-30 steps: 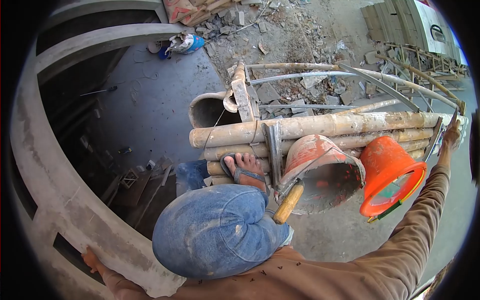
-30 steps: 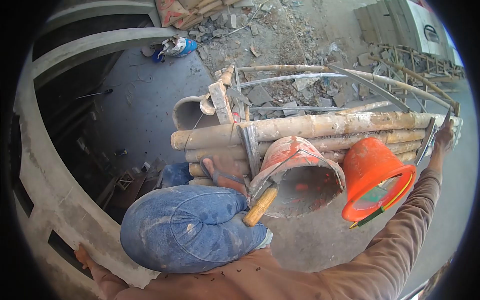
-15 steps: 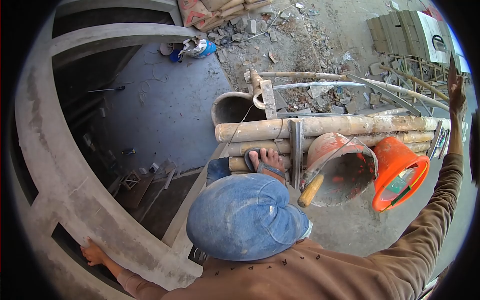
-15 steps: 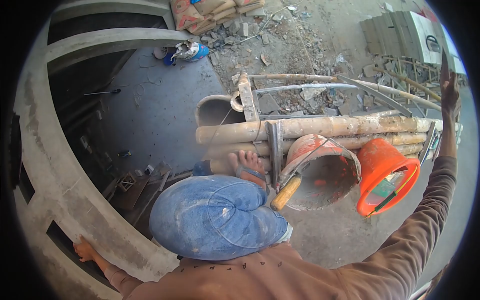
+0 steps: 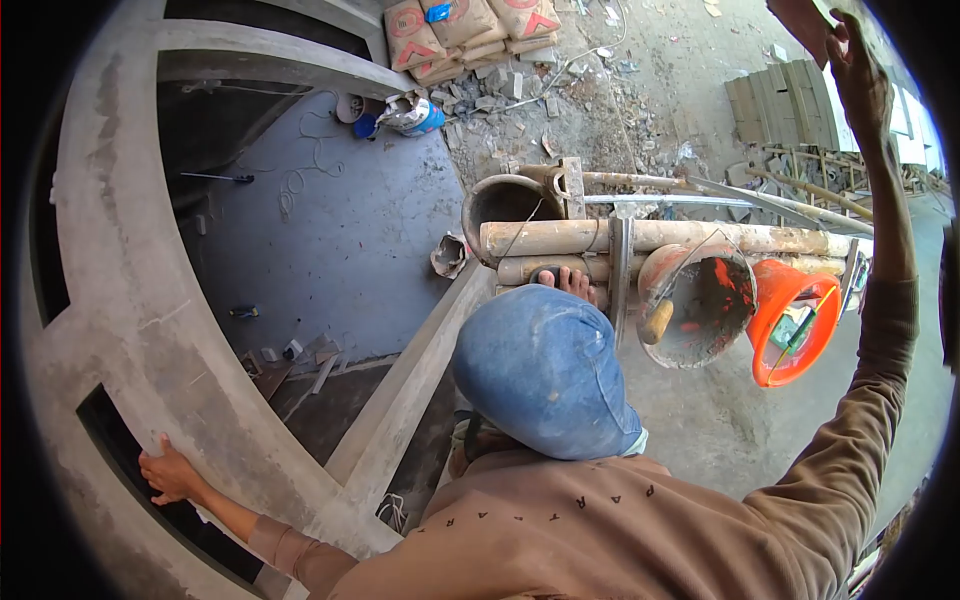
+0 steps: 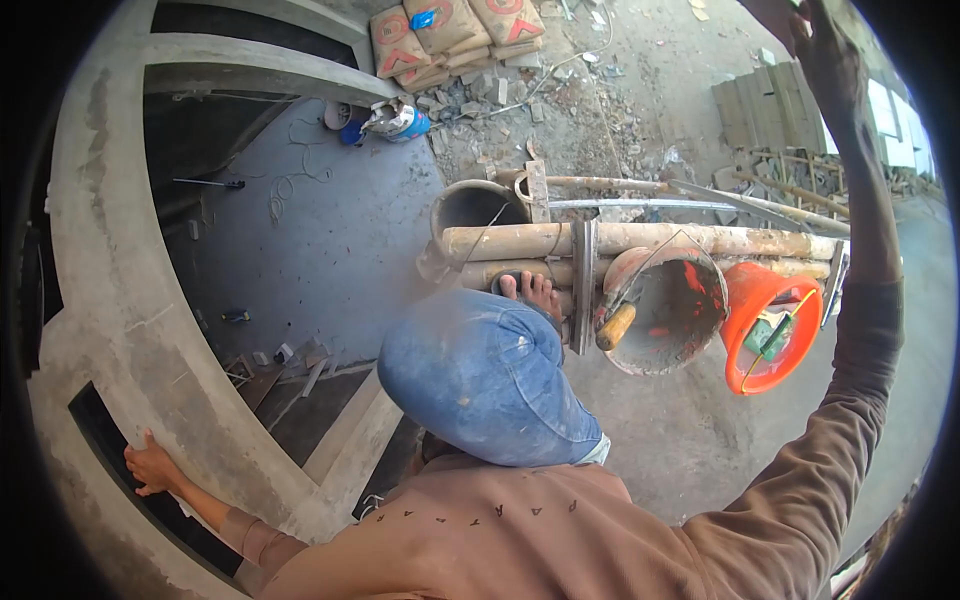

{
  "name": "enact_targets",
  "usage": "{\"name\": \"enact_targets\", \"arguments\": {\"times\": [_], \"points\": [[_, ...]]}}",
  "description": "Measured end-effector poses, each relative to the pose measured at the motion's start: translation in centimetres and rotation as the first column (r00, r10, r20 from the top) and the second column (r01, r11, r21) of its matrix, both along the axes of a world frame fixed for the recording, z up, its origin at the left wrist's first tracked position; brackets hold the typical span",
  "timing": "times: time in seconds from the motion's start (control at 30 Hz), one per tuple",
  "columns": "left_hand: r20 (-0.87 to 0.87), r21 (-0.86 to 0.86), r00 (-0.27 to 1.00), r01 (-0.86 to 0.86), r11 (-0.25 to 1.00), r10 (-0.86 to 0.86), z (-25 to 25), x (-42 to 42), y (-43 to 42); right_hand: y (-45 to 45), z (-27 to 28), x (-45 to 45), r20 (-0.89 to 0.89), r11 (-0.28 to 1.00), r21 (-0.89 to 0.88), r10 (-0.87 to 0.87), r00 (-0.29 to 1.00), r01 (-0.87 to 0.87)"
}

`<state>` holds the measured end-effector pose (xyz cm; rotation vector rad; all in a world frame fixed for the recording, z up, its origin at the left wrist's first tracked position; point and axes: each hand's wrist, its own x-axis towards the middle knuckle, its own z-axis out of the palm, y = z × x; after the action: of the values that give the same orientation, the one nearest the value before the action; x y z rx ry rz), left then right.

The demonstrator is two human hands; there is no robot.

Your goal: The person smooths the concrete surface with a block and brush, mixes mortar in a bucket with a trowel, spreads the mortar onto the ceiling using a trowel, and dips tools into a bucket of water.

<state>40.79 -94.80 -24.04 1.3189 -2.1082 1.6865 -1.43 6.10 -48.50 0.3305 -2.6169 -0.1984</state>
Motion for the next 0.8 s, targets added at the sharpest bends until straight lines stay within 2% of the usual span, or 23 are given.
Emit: {"name": "enact_targets", "arguments": {"times": [0.13,0.17,0.23,0.33,0.37,0.47,0.5,0.53,0.6,0.63,0.67,0.7,0.73,0.77,0.8], "points": [[-0.031,0.012,0.999,0.043,0.999,-0.043,0.0,0.3,-0.1,-6.6,7.1,2.3,-0.079,0.986,-0.015,0.164,0.983,-0.166],[-0.037,0.02,0.998,0.055,0.998,-0.054,0.0,0.2,0.3,-8.0,8.3,2.6,-0.104,0.966,-0.08,0.239,0.965,-0.248],[-0.042,0.017,0.997,0.07,0.997,-0.069,-0.1,-0.1,1.0,-10.7,10.2,4.3,-0.051,0.975,-0.143,0.166,0.985,-0.171],[-0.057,-0.002,0.993,0.101,0.995,-0.101,-0.5,0.3,0.5,-17.5,12.3,9.6,0.017,0.986,-0.126,-0.113,0.993,0.114],[-0.067,-0.005,0.99,0.12,0.993,-0.12,-0.6,0.4,0.5,-19.8,12.4,11.4,-0.045,0.978,-0.206,-0.05,0.998,0.039],[-0.079,0.04,0.997,0.016,0.999,-0.013,-0.3,-0.9,1.7,-23.2,12.5,16.2,-0.136,0.912,-0.396,0.056,0.989,-0.106],[-0.129,0.084,0.991,-0.024,0.996,0.035,-0.1,-2.1,3.9,-24.4,12.4,17.8,-0.137,0.89,-0.439,0.069,0.988,-0.124],[-0.259,0.132,0.962,0.121,0.984,-0.084,0.0,-2.5,5.5,-25.9,12.5,19.6,-0.157,0.867,-0.481,0.063,0.986,-0.132],[-0.548,0.178,0.785,0.448,0.876,-0.29,-0.8,-4.5,8.5,-27.1,11.6,22.3,-0.151,0.854,-0.487,0.125,0.981,-0.184],[-0.642,0.239,0.641,0.688,0.685,-0.42,-2.0,-5.7,10.9,-27.4,11.2,23.6,-0.152,0.866,-0.459,0.145,0.978,-0.2],[-0.841,0.425,0.504,0.841,0.335,-0.197,-3.1,-7.7,17.1,-27.8,10.8,24.7,-0.15,0.876,-0.43,0.168,0.974,-0.217],[-0.893,0.429,0.437,0.899,-0.088,0.109,-3.7,-9.5,25.5,-28.3,10.4,25.5,-0.169,0.858,-0.44,0.21,0.963,-0.264],[-0.836,0.437,0.513,0.837,-0.331,0.194,-4.2,-10.6,34.0,-28.8,10.1,26.3,-0.186,0.837,-0.451,0.253,0.95,-0.311],[-0.767,0.38,0.602,0.704,-0.6,0.222,-5.4,-11.3,39.2,-29.2,10.3,27.1,-0.181,0.828,-0.447,0.285,0.941,-0.337],[-0.613,0.255,0.726,0.556,-0.791,0.312,-6.8,-11.9,43.7,-29.8,10.3,27.9,-0.174,0.817,-0.449,0.317,0.932,-0.361]]}}
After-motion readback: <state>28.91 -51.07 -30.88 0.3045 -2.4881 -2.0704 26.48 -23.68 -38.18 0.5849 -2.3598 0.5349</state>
